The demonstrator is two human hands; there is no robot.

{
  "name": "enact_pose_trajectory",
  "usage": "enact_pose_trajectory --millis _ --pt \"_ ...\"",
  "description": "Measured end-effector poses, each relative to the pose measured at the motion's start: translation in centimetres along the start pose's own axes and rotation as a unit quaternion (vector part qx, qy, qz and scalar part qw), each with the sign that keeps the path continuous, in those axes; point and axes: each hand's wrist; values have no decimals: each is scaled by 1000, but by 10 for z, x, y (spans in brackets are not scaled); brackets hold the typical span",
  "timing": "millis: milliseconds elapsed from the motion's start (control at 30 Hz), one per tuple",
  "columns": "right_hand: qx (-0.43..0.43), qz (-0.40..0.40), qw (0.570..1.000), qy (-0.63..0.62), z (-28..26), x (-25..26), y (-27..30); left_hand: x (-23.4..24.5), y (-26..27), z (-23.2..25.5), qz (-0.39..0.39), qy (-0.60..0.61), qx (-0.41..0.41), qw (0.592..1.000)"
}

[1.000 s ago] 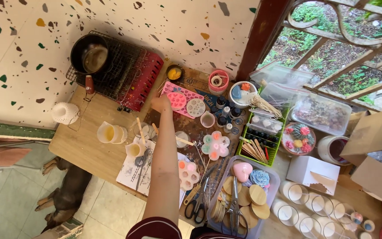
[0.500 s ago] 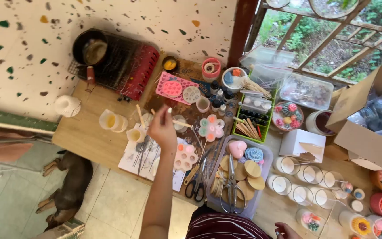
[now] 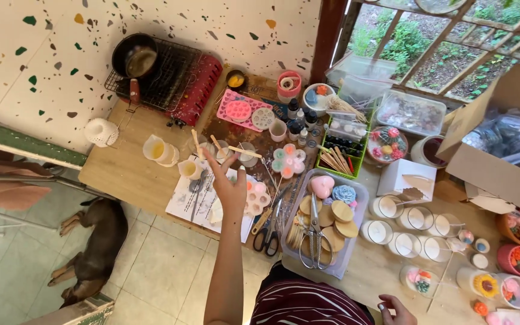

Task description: Decorating a candle by placing small wax ornaments inside a glass jar using tweezers.

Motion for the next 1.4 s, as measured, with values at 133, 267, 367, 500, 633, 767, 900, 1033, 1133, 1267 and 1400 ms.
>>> enact_pose_trajectory --millis 133,267,367,500,633,767,900,1033,1133,1267,1400 --pt "-112 16 993 -21 -50 14 17 7 2 -23 -92 92 74 989" --pt "-86 -10 995 -56 -130 56 45 19 1 -73 -162 529 482 679" --pt "-92 -1 991 -92 -150 77 60 17 0 -75 -179 573 529 601" --pt "-89 28 990 -109 -137 76 67 20 -3 -71 -74 608 574 543" --pt "-102 80 980 -149 -133 89 86 9 5 -54 -120 596 547 575" --pt "-188 85 968 -145 -106 80 96 -10 29 6 -214 562 498 625" --pt "-145 169 974 -51 -59 65 93 -22 75 74 -184 454 450 746" --pt "-82 191 968 -141 -38 102 58 -31 111 64 -169 440 419 776" --pt "-145 174 943 -245 -31 122 30 -27 137 63 -145 428 453 768" --pt "-5 185 956 -228 -42 151 -19 -17 162 78 -129 472 484 726" --pt "131 136 974 -123 -72 176 -39 9 178 83 -100 496 453 734"
Point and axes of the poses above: each hand's wrist, its own y-axis away from the middle knuckle, its own x-axis out of the back of the hand, z = x × y, and after that the axes turned 4 degrees about x, right-handed
